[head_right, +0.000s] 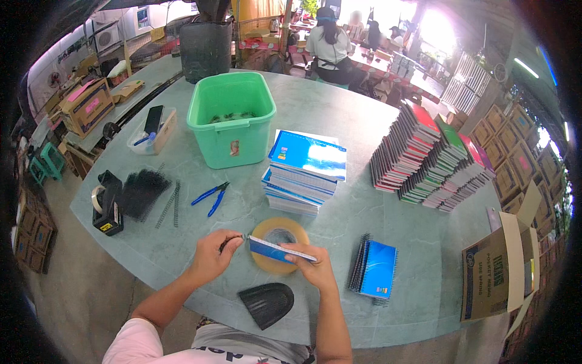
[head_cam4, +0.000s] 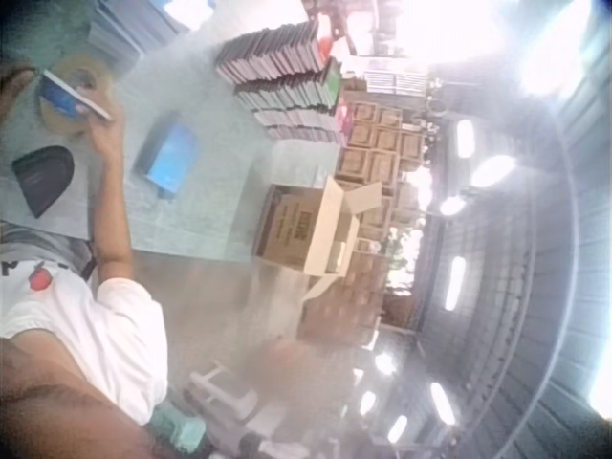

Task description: The person inserts plastic spiral bindings into the pre-punched holes of notebooks by hand, occasionally using a small black tool to help seat the binding.

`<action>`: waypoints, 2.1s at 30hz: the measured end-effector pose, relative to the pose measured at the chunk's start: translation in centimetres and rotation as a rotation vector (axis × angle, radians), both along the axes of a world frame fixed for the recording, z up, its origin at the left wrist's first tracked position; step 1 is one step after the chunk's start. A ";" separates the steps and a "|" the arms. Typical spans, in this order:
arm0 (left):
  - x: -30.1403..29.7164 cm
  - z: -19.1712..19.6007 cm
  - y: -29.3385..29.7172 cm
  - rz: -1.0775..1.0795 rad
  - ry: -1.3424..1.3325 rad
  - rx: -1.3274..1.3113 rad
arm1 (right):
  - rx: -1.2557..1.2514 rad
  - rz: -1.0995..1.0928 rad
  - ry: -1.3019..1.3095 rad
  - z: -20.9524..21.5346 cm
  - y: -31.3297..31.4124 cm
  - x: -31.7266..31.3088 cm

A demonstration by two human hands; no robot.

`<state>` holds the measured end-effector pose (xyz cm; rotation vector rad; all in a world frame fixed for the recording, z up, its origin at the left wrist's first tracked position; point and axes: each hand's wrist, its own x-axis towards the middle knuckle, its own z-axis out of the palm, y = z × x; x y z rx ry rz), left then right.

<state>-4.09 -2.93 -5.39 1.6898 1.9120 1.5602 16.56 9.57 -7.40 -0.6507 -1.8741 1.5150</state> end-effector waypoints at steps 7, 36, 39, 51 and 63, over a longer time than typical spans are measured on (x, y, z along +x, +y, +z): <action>-0.9 1.3 0.5 -0.123 -0.024 -0.180 | 0.006 0.015 0.075 -0.3 -0.1 -0.3; 4.7 -1.8 -3.7 -0.577 0.311 -0.441 | -0.111 -0.048 0.047 -0.2 -0.5 -0.4; 1.5 0.2 -0.5 -0.145 -0.013 0.129 | -0.068 -0.102 0.014 -0.1 -0.5 -0.1; -0.5 2.0 -1.6 -0.144 0.407 -0.260 | -0.076 -0.110 0.025 -0.1 -0.7 -0.1; 1.0 4.7 -0.2 0.078 0.322 0.201 | -0.044 -0.141 0.097 -0.5 -1.1 -0.1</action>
